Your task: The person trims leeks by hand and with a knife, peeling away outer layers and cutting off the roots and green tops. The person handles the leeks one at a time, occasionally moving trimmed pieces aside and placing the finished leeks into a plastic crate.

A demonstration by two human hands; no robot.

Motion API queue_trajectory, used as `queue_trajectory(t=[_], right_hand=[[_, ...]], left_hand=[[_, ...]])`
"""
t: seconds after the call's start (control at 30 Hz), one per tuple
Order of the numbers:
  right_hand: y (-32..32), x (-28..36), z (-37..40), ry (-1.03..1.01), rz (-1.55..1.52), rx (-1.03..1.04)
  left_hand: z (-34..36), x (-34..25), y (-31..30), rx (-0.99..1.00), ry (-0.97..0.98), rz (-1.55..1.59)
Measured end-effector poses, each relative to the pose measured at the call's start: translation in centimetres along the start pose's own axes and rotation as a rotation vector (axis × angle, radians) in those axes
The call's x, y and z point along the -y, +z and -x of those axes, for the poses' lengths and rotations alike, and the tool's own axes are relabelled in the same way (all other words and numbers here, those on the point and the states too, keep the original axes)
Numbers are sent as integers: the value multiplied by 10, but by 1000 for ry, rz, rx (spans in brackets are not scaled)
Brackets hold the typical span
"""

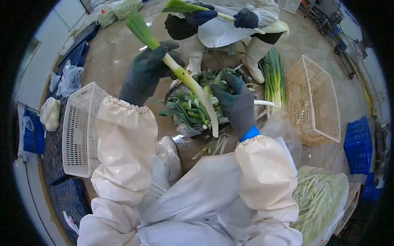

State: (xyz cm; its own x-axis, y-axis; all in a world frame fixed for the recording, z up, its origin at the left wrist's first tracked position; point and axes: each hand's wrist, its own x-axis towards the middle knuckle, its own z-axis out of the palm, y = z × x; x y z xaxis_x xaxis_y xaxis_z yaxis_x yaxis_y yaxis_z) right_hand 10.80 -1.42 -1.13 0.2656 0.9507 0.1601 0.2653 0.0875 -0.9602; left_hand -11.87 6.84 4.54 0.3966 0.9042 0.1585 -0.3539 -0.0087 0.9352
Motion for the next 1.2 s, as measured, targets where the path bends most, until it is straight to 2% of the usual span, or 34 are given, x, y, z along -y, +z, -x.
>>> queue_trajectory(t=[0.17, 0.27, 0.37, 0.4, 0.6, 0.7, 0.8, 1.03, 1.2], right_hand=[[-7, 45, 18, 184, -197, 99], [-3, 43, 23, 75, -219, 137], [5, 8, 16, -274, -26, 13], [3, 14, 17, -238, 78, 9], [1, 0, 13, -156, 69, 55], [4, 5, 14, -186, 30, 39], [2, 15, 20, -221, 91, 27], [-1, 8, 14, -145, 202, 148], [-2, 22, 19, -166, 133, 144]], left_hand=[[1, 8, 25, 23, -42, -8], [4, 18, 41, 59, -85, -20], [8, 24, 53, 85, -150, -59], [8, 25, 55, 87, -175, -76], [9, 35, 61, 28, -124, -130], [17, 23, 71, -12, -169, -246], [15, 30, 68, -11, -157, -154], [13, 34, 62, 54, -185, -268], [14, 34, 66, 23, -170, -242]])
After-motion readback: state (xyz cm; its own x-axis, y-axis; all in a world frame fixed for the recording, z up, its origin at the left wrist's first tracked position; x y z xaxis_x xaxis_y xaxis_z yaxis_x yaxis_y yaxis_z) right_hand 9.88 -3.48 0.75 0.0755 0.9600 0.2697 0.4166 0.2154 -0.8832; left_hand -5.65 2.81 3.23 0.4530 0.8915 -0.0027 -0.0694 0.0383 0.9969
